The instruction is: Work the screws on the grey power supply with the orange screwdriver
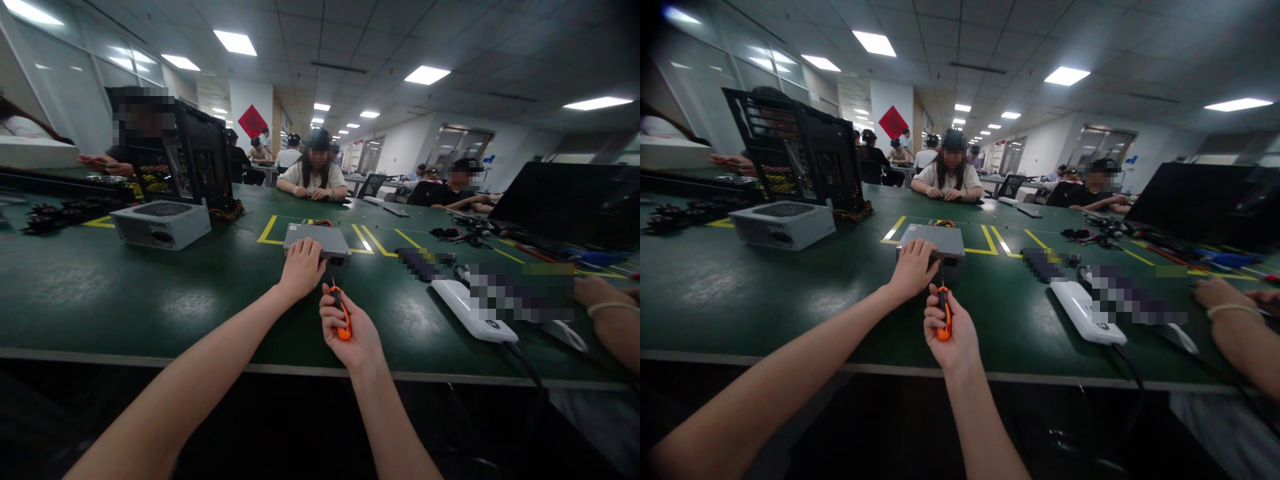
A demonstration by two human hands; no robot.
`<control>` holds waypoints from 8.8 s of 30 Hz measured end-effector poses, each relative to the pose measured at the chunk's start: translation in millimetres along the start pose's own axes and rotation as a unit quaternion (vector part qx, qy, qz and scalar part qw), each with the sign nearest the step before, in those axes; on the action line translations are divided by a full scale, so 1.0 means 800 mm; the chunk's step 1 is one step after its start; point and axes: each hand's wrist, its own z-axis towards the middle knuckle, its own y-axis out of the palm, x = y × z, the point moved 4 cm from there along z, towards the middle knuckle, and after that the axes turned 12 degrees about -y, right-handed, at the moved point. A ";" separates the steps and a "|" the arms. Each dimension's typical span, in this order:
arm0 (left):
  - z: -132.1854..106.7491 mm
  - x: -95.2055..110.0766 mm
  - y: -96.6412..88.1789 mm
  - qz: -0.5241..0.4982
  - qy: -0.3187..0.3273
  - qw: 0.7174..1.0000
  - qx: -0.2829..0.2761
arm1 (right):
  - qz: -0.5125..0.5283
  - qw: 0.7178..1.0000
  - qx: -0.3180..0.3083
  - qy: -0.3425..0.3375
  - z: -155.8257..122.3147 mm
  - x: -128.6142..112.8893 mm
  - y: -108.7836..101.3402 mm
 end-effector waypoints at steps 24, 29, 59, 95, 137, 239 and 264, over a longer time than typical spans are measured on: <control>-0.001 0.000 0.000 0.011 0.003 1.000 0.006 | 0.010 1.000 0.021 0.002 0.000 0.002 0.000; 0.000 0.000 0.000 0.012 -0.001 1.000 0.004 | -0.001 1.000 0.008 -0.004 0.001 0.000 -0.003; 0.000 -0.001 0.003 0.002 0.002 1.000 0.004 | 0.031 0.999 0.025 0.004 0.000 0.001 -0.002; 0.000 -0.001 0.002 0.006 0.001 1.000 0.008 | 0.016 1.000 0.005 0.006 -0.001 -0.001 -0.001; -0.001 0.000 -0.002 0.003 0.000 1.000 0.003 | 0.026 0.999 0.019 0.008 0.000 0.003 0.000; -0.018 0.017 -0.051 -0.643 -0.072 0.655 -0.391 | -0.842 0.237 -0.085 -0.478 -0.153 -0.087 0.048; -0.019 0.017 -0.054 -0.608 -0.043 0.667 -0.430 | -0.845 0.116 -0.111 -0.510 -0.167 -0.072 0.052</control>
